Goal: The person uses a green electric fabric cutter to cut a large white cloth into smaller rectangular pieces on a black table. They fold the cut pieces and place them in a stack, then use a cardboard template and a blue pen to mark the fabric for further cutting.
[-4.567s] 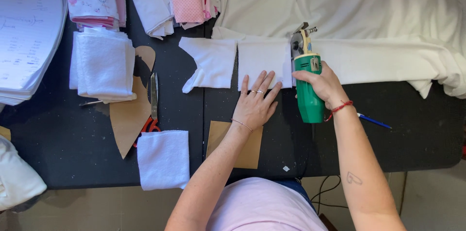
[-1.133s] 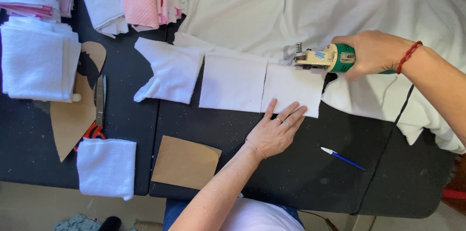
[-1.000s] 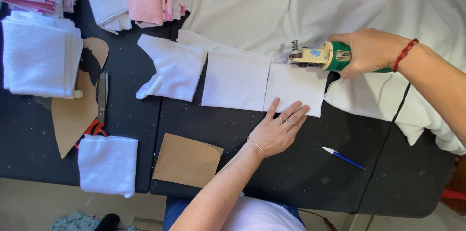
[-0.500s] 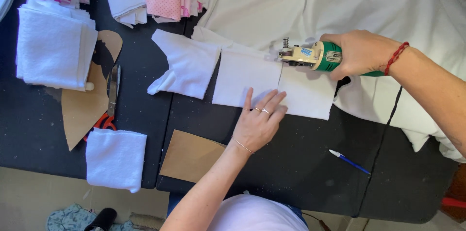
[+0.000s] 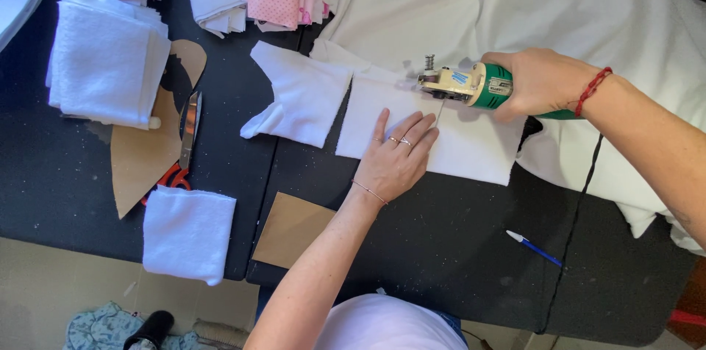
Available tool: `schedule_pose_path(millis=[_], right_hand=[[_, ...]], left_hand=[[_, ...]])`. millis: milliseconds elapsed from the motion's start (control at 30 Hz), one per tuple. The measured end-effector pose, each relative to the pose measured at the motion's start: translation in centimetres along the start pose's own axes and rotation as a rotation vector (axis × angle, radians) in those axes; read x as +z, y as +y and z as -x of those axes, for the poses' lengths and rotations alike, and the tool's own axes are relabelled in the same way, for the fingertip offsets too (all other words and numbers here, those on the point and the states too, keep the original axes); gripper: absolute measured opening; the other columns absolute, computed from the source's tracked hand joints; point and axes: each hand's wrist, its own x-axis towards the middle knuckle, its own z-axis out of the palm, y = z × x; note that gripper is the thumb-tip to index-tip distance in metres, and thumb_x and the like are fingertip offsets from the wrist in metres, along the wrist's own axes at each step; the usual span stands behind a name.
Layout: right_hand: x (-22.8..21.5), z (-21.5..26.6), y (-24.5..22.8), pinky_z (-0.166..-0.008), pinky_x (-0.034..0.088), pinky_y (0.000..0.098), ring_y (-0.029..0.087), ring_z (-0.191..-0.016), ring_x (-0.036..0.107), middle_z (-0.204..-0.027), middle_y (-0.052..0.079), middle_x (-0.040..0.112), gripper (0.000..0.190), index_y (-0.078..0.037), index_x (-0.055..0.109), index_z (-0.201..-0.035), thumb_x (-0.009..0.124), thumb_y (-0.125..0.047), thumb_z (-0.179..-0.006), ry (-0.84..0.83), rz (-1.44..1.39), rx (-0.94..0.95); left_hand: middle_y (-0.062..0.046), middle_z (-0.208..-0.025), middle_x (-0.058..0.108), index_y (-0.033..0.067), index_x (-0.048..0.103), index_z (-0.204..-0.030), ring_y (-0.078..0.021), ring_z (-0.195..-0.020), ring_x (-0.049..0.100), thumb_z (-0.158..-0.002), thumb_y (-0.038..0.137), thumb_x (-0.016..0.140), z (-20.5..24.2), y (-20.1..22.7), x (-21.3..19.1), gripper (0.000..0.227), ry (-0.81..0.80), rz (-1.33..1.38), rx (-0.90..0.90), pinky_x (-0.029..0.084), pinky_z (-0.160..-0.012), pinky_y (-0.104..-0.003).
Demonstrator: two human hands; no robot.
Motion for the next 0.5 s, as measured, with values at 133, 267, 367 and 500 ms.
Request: schedule_pose_path(millis=[133, 267, 367, 500], right_hand=[[-1.1, 0.3, -1.8, -0.055, 0.039, 0.0303, 0.023, -0.062, 0.054, -0.073, 0.005, 0.061, 0.051, -0.017, 0.052, -0.099, 0.065, -0.024, -0.051, -0.027, -0.053, 0.002], [-0.9, 0.1, -2.9, -0.064, 0.042, 0.0379, 0.032, -0.075, 0.056, -0.081, 0.014, 0.061, 0.060, -0.019, 0.050, -0.108, 0.065, -0.027, -0.050, 0.016, -0.060, -0.011], [-0.5, -1.0, -3.0, -0.072, 0.045, 0.0457, 0.040, -0.088, 0.058, -0.090, 0.021, 0.061, 0.073, -0.020, 0.050, -0.119, 0.064, -0.028, -0.048, 0.081, -0.080, -0.055], [-0.3, -1.8, -3.7, -0.070, 0.046, 0.0472, 0.041, -0.086, 0.058, -0.089, 0.021, 0.061, 0.073, -0.018, 0.051, -0.117, 0.065, -0.030, -0.047, 0.119, -0.073, -0.101]], left_hand=[[-0.002, -0.114, 0.052, 0.0116, 0.058, -0.099, -0.0158, -0.107, 0.051, -0.082, 0.014, 0.052, -0.2, -0.1, -0.3, 0.018, 0.024, -0.009, 0.003, 0.031, -0.096, -0.048], [-0.003, -0.117, 0.049, 0.0137, 0.052, -0.106, -0.0163, -0.112, 0.046, -0.080, 0.017, 0.048, 0.9, 0.3, 1.5, 0.026, 0.012, 0.007, -0.034, 0.024, -0.100, -0.050], [-0.004, -0.119, 0.046, 0.0152, 0.048, -0.111, -0.0170, -0.115, 0.042, -0.077, 0.020, 0.045, 1.4, 0.4, 2.5, 0.034, 0.022, 0.011, -0.067, 0.019, -0.103, -0.052], [-0.004, -0.119, 0.046, 0.0152, 0.048, -0.110, -0.0173, -0.115, 0.043, -0.078, 0.021, 0.043, 1.4, 0.4, 2.6, 0.033, 0.044, 0.031, -0.078, 0.019, -0.103, -0.052]])
